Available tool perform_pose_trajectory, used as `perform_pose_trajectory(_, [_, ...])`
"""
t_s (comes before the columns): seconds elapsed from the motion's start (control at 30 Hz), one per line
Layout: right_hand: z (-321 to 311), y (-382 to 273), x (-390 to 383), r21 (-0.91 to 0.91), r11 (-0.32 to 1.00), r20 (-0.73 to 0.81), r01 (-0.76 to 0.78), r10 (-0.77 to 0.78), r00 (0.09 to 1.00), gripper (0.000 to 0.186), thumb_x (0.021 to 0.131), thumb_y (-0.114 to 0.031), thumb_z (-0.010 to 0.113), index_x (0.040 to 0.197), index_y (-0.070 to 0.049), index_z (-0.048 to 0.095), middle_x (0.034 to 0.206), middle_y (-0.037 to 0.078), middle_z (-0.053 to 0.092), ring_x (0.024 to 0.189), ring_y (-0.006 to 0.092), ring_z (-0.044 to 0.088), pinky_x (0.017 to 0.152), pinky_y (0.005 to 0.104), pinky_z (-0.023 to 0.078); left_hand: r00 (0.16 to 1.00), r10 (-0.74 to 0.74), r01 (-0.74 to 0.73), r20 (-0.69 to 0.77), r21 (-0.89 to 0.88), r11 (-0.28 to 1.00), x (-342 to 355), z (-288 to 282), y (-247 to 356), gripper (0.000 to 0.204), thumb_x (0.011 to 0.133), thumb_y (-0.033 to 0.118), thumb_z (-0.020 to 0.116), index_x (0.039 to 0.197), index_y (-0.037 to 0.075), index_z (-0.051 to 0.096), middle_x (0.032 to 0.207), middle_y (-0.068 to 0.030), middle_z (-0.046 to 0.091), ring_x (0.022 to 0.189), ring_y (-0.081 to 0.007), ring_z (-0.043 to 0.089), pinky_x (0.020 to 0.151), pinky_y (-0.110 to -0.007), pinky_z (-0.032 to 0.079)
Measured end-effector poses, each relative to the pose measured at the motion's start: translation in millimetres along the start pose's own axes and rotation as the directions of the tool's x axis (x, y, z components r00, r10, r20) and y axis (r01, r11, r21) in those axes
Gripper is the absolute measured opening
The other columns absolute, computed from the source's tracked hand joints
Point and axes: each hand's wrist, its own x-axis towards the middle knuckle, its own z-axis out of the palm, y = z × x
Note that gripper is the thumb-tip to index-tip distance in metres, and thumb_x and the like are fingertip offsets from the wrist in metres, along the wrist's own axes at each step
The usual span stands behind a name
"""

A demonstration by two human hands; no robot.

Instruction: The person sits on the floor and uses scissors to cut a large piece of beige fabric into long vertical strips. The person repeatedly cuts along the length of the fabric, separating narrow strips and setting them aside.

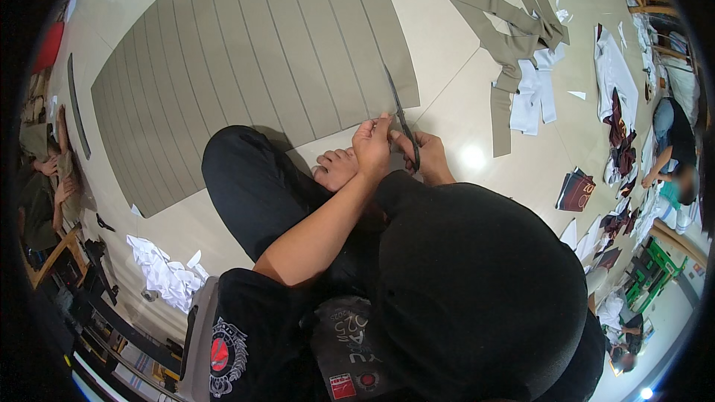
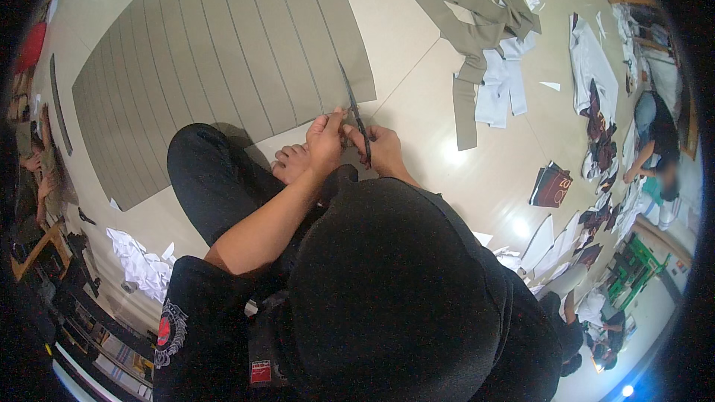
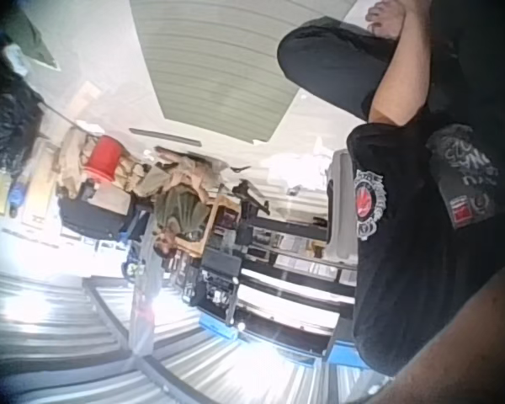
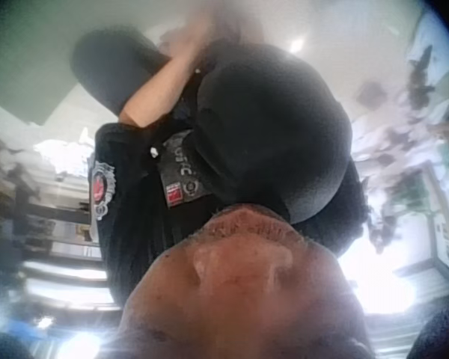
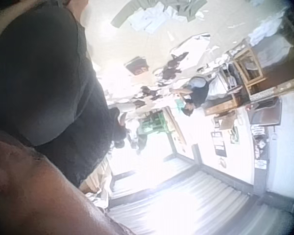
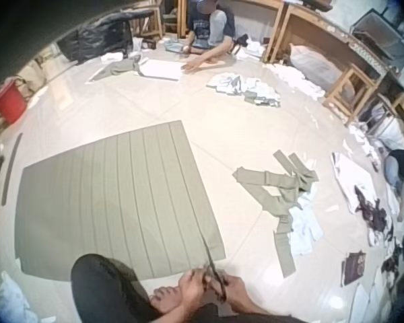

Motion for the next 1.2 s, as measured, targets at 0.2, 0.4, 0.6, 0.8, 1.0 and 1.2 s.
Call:
perform_pose_trajectory(0.2, [-2.4,-7.1,-0.4,-0.002,1.0,-0.004,0.002,-0.002,1.0,0.049,0.083,-0.046,0.081,0.073,-0.002,0.062,0.056,0.003,0.056,0.044,0.0107,0.052,0.04,0.0256,0.038,1.0,-0.007,0.007,0.002,0.06,0.998,2.0,2.9,4.1,0.023,0.097,0.024,0.069,0.094,0.001,0.067,0.069,0.0024,0.059,0.054,-0.004,0.044,0.048,-0.022,0.032])
perform_pose_trajectory(0.4, [0.8,-13.2,-3.4,-0.007,1.0,-0.002,-0.014,0.014,1.0,0.043,0.087,-0.041,0.08,0.075,-0.003,0.064,0.058,0.0,0.054,0.044,0.0088,0.05,0.04,0.0246,0.037,1.0,0.018,-0.02,0.023,0.059,0.998,5.1,0.6,3.0,0.024,0.098,0.025,0.069,0.092,0.002,0.067,0.068,0.0026,0.059,0.054,-0.0037,0.044,0.048,-0.022,0.032])
perform_pose_trajectory(0.6, [2.5,-11.3,-2.5,-0.008,1.0,-0.01,-0.026,0.026,1.0,0.042,0.087,-0.04,0.08,0.075,-0.003,0.064,0.057,0.0,0.054,0.043,0.0084,0.049,0.04,0.0247,0.037,0.999,0.028,-0.03,0.027,0.049,0.998,2.9,0.9,5.0,0.024,0.098,0.024,0.068,0.092,0.001,0.067,0.069,0.0026,0.059,0.054,-0.0038,0.044,0.048,-0.022,0.032])
perform_pose_trajectory(0.8, [1.3,-11.7,-4.0,-0.006,1.0,-0.005,-0.018,0.018,1.0,0.042,0.087,-0.04,0.08,0.076,-0.003,0.064,0.058,0.0,0.054,0.044,0.0083,0.049,0.04,0.0243,0.036,1.0,0.014,-0.015,0.014,0.06,0.998,1.0,2.9,5.7,0.024,0.099,0.024,0.065,0.097,0.001,0.069,0.065,0.0028,0.055,0.054,-0.0054,0.044,0.049,-0.023,0.033])
perform_pose_trajectory(1.0, [2.7,-15.5,-4.9,0.034,0.999,0.017,-0.011,0.01,1.0,0.045,0.086,-0.043,0.079,0.074,-0.003,0.062,0.058,0.001,0.054,0.045,0.01,0.05,0.04,0.0257,0.037,0.999,0.032,-0.034,0.018,0.078,0.996,4.2,-2.2,2.6,0.023,0.1,0.026,0.062,0.101,0.004,0.069,0.063,0.0028,0.053,0.05,-0.0063,0.044,0.044,-0.024,0.03])
perform_pose_trajectory(1.2, [3.6,-26.9,2.0,0.065,0.998,0.055,0.022,-0.025,0.998,0.046,0.089,-0.046,0.075,0.073,-0.006,0.059,0.058,0.001,0.053,0.046,0.0097,0.049,0.041,0.0258,0.037,0.996,0.084,-0.086,0.024,0.097,0.992,1.1,-2.1,1.9,0.024,0.099,0.026,0.064,0.086,0.006,0.061,0.065,0.0017,0.055,0.052,-0.0071,0.046,0.044,-0.025,0.032])
